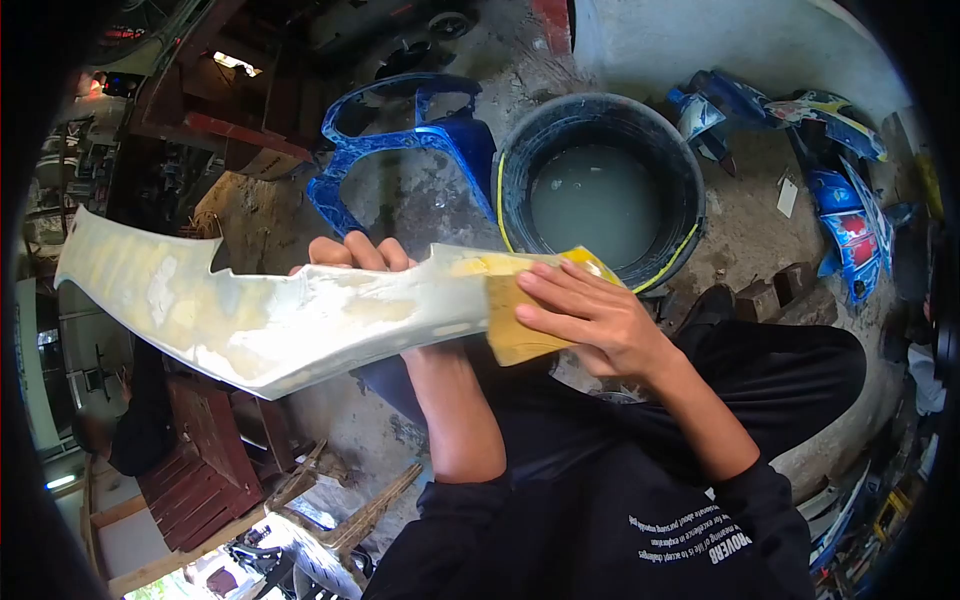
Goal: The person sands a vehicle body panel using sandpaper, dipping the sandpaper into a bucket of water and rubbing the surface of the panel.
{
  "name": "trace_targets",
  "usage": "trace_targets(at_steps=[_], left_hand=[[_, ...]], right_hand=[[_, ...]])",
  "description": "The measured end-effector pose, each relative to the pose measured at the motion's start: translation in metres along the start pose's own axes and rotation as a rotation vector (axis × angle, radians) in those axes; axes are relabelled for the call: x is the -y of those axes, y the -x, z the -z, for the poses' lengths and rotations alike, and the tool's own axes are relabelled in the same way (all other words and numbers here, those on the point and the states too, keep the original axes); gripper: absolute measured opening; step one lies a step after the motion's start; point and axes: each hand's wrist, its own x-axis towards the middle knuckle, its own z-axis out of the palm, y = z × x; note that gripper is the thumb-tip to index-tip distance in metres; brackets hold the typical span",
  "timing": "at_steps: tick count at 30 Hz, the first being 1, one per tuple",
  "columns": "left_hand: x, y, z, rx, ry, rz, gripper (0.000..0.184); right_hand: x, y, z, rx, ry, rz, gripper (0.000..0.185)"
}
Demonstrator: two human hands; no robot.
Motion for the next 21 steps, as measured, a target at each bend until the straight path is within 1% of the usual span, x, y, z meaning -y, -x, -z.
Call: trace_targets(at_steps=[4,5,6,7,9,10,12,15,16,17,19,21], left_hand=[[0.001,-0.003,-0.011,-0.015,0.044,-0.053,0.03],[0.001,-0.004,-0.014,0.032,0.025,-0.029,0.03],[0.002,-0.006,-0.015,0.082,0.008,-0.006,0.029],[0.001,-0.006,-0.01,0.084,0.01,-0.002,0.029],[-0.002,-0.01,0.001,0.163,0.011,0.078,0.031],[-0.002,-0.008,0.004,0.168,0.01,0.079,0.031],[-0.003,-0.006,0.004,0.099,0.031,0.045,0.03],[0.006,-0.002,-0.014,0.018,0.077,-0.032,0.03],[0.005,0.0,-0.013,0.01,0.077,-0.032,0.03],[0.003,-0.001,-0.01,0.067,0.013,-0.007,0.031],[0.001,-0.003,-0.006,0.13,-0.049,0.022,0.032],[0.0,-0.004,0.001,0.141,0.064,0.085,0.034]], right_hand=[[-0.021,0.037,0.003,0.043,0.026,-0.089,0.062],[-0.024,0.043,0.002,0.047,0.06,-0.116,0.062],[-0.021,0.033,0.002,0.016,0.017,-0.092,0.063],[-0.013,0.019,0.002,0.012,0.018,-0.095,0.063],[0.002,-0.008,0.001,-0.043,-0.103,-0.044,0.062],[0.003,-0.012,0.0,-0.03,-0.104,-0.043,0.062],[-0.003,0.0,0.001,-0.006,-0.114,-0.062,0.064],[-0.019,0.031,0.004,0.041,-0.084,-0.13,0.069],[-0.021,0.038,0.004,0.023,-0.064,-0.16,0.07],[-0.024,0.043,0.004,0.002,-0.041,-0.189,0.071],[-0.013,0.02,0.006,0.007,-0.029,-0.159,0.069],[0.0,-0.006,0.004,-0.034,-0.087,-0.069,0.068]])
